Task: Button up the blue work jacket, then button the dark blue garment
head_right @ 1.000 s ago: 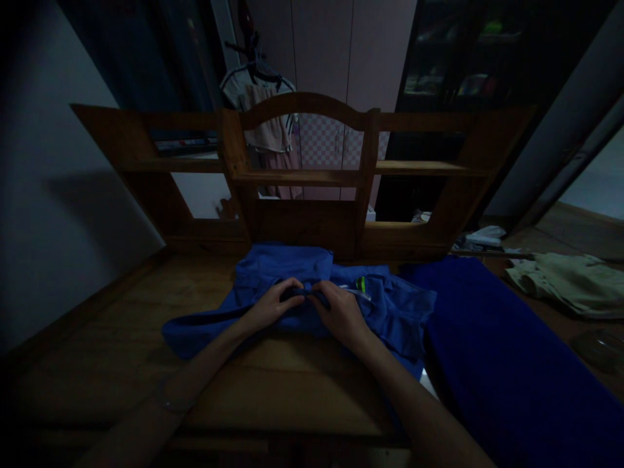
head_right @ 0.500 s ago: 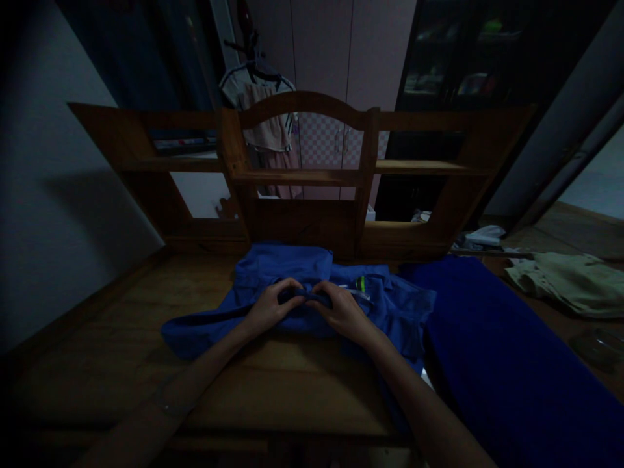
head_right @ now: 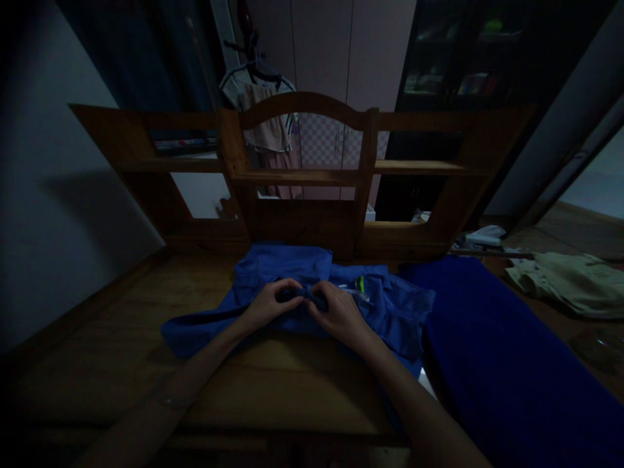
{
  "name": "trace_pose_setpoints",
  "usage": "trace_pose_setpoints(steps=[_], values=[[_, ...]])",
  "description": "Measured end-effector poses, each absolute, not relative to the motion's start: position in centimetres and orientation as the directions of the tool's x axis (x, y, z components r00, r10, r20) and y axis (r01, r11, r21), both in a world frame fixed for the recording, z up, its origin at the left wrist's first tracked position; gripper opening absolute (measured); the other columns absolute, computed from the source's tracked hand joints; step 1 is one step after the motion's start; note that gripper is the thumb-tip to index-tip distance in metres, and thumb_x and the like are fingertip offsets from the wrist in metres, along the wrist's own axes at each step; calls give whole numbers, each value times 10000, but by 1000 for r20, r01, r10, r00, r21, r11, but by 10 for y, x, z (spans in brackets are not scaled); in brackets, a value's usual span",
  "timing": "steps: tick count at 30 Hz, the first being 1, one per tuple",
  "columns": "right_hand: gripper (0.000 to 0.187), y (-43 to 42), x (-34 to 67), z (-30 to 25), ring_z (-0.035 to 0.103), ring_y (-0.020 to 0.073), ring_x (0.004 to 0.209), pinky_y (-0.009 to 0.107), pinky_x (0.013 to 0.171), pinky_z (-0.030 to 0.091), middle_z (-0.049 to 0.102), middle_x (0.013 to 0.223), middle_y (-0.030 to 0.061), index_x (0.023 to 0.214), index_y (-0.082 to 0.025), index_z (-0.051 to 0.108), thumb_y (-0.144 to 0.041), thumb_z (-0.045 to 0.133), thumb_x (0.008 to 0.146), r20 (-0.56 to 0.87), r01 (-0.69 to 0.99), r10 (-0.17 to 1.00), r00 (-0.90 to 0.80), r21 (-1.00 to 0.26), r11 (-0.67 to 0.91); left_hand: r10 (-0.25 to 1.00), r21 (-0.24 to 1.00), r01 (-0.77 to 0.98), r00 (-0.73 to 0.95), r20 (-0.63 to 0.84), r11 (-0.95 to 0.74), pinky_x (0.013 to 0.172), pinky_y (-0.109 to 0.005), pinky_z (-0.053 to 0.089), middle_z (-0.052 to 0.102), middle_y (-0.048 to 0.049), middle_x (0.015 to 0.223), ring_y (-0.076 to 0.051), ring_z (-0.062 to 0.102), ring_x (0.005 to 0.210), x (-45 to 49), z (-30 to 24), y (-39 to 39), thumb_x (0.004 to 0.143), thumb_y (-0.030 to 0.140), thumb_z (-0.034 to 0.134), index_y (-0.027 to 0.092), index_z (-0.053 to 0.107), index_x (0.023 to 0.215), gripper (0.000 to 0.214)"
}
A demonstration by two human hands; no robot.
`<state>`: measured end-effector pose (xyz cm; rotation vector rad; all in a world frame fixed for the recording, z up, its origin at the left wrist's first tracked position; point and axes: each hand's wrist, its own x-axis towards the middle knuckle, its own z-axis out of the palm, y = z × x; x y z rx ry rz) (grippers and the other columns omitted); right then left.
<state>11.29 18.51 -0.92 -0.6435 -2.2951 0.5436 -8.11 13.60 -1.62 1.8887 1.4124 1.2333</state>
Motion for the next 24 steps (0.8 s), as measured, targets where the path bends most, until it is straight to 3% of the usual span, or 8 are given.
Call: trace_pose_setpoints(steps=[8,15,24], values=[[138,190,113,-14,604,182,855,280,733,448,628,926,40,975,-210,547,-302,545,872,519,290,573,-634,-527,799,928,805,480,57,367,-348,814,-258,444,661,-23,908,-158,596,870,-78,-12,133,786,324,607,172,633,932,212],[182,186,115,-8,597,172,856,278,748,445,619,939,38,1020,-205,535,-186,546,840,522,231,525,-672,-525,819,930,805,493,22,367,-329,816,-275,438,654,-20,904,-173,590,882,-76,-11,133,744,381,652,181,622,919,268],[204,185,115,-9,596,185,877,298,765,455,618,957,52,1048,-212,539,-160,504,854,550,224,511,-661,-505,834,909,777,526,-17,416,-346,822,-259,438,657,-11,906,-156,597,879,-78,-15,136,763,298,629,176,628,920,199]])
